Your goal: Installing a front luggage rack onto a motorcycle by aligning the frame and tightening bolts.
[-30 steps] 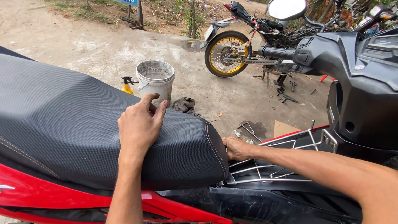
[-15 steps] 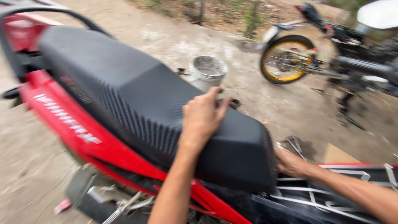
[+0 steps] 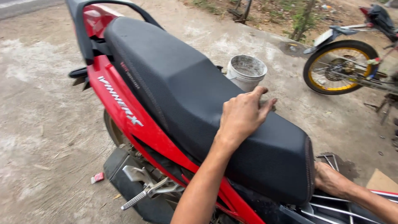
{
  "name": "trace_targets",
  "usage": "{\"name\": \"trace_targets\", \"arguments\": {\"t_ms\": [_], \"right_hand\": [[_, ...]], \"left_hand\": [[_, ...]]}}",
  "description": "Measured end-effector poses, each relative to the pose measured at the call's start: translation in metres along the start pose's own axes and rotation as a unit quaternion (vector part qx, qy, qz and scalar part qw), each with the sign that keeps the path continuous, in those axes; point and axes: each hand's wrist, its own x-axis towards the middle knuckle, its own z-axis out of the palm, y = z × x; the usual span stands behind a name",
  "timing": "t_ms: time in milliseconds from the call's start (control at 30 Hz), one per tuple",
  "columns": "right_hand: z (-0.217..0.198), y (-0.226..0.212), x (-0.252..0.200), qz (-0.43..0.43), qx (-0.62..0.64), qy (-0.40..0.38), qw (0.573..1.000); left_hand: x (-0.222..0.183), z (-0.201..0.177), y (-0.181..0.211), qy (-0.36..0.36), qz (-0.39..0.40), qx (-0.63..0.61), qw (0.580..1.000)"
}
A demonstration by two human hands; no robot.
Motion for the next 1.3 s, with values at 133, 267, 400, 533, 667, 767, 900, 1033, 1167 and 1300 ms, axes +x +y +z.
{"name": "trace_targets", "arguments": {"t_ms": [133,267,400,533,667,767,900,1033,1167,1300], "right_hand": [[0.008,0.017,0.0,-0.116,-0.027,0.009,0.993],[0.008,0.004,-0.008,-0.183,-0.025,0.037,0.982],[0.0,-0.02,-0.019,-0.107,-0.06,0.04,0.992],[-0.004,-0.037,-0.028,-0.042,-0.062,0.014,0.997],[-0.01,-0.046,-0.052,0.097,-0.138,0.031,0.985],[0.002,-0.054,-0.108,0.012,-0.424,0.233,0.875],[0.02,-0.166,-0.224,-0.011,-0.197,0.303,0.932],[0.06,-0.166,-0.283,-0.038,-0.071,0.366,0.927],[0.078,-0.147,-0.297,0.011,0.111,0.335,0.936],[0.09,-0.145,-0.286,-0.018,0.141,0.309,0.94]], "left_hand": [[0.002,0.013,-0.007,0.032,0.014,0.048,0.998],[0.006,0.016,0.0,0.012,-0.032,0.088,0.996],[0.006,0.016,0.004,-0.001,-0.02,0.067,0.998],[0.004,0.02,-0.002,0.018,-0.015,0.092,0.995],[0.003,0.03,-0.014,0.051,0.019,0.122,0.991],[0.001,0.041,-0.03,0.089,0.07,0.198,0.974],[0.009,0.052,-0.041,0.079,0.126,0.06,0.987],[0.017,0.057,-0.048,0.071,0.098,0.121,0.985],[0.003,0.041,-0.007,0.035,0.081,0.349,0.933],[0.007,0.037,0.003,-0.059,0.033,0.279,0.958]]}}
